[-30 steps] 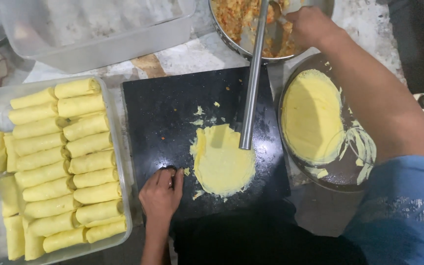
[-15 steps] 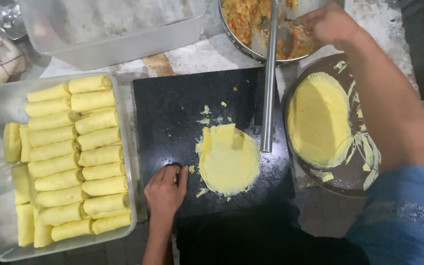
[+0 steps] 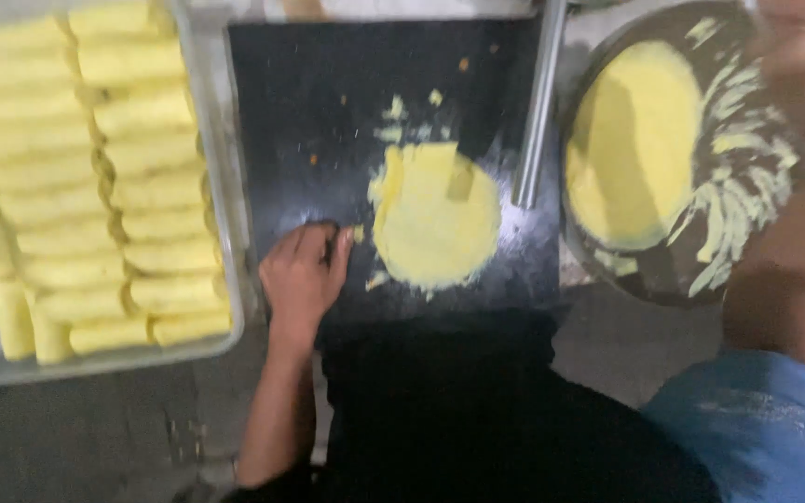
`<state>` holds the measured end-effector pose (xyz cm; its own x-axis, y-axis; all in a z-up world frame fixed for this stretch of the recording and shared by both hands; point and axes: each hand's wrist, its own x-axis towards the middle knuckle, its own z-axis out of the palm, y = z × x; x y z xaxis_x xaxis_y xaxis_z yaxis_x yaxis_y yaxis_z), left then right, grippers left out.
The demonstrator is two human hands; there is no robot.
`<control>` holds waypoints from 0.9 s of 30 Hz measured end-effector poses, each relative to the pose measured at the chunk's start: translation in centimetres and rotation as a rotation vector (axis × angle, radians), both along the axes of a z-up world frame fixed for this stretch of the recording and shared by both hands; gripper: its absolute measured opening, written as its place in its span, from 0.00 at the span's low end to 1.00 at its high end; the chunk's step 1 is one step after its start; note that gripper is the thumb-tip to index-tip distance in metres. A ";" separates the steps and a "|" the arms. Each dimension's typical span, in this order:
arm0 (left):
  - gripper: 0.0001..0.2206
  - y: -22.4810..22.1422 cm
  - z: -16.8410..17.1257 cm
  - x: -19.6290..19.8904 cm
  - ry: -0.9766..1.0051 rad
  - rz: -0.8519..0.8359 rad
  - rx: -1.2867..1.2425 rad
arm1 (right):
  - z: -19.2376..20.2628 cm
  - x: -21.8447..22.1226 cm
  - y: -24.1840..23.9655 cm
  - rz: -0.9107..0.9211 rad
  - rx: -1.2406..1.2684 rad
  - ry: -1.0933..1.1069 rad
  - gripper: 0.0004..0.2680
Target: Preparing and rolling spring rolls by filling thin wrappers and folding them into tight cylinders
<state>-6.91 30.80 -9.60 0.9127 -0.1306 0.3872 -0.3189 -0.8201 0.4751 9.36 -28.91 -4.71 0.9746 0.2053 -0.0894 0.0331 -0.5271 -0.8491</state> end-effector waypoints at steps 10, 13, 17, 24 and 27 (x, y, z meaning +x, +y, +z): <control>0.03 -2.6 3.2 -1.4 -0.106 -0.227 -0.128 | 6.4 -17.9 22.1 0.391 -0.150 -0.032 0.11; 0.04 -2.8 3.1 -2.4 -0.059 -0.153 -0.124 | 4.6 -19.9 25.3 0.394 -0.331 -0.154 0.14; 0.06 -3.2 1.2 -3.1 -0.064 -0.165 -0.154 | 1.5 -21.7 26.5 0.413 -0.424 -0.407 0.13; 0.08 -7.2 1.5 -3.0 -0.371 -0.303 -0.216 | -1.4 -23.5 26.8 0.293 -0.547 -0.646 0.11; 0.10 -8.2 0.7 -2.7 -0.418 -0.332 -0.148 | -0.9 -23.5 27.1 0.277 -0.527 -0.596 0.11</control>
<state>-9.64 22.63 -8.95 0.5969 -0.3017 0.7434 -0.7347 -0.5778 0.3554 -14.19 -1.80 -5.59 0.8093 0.5199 0.2733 0.5849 -0.7562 -0.2934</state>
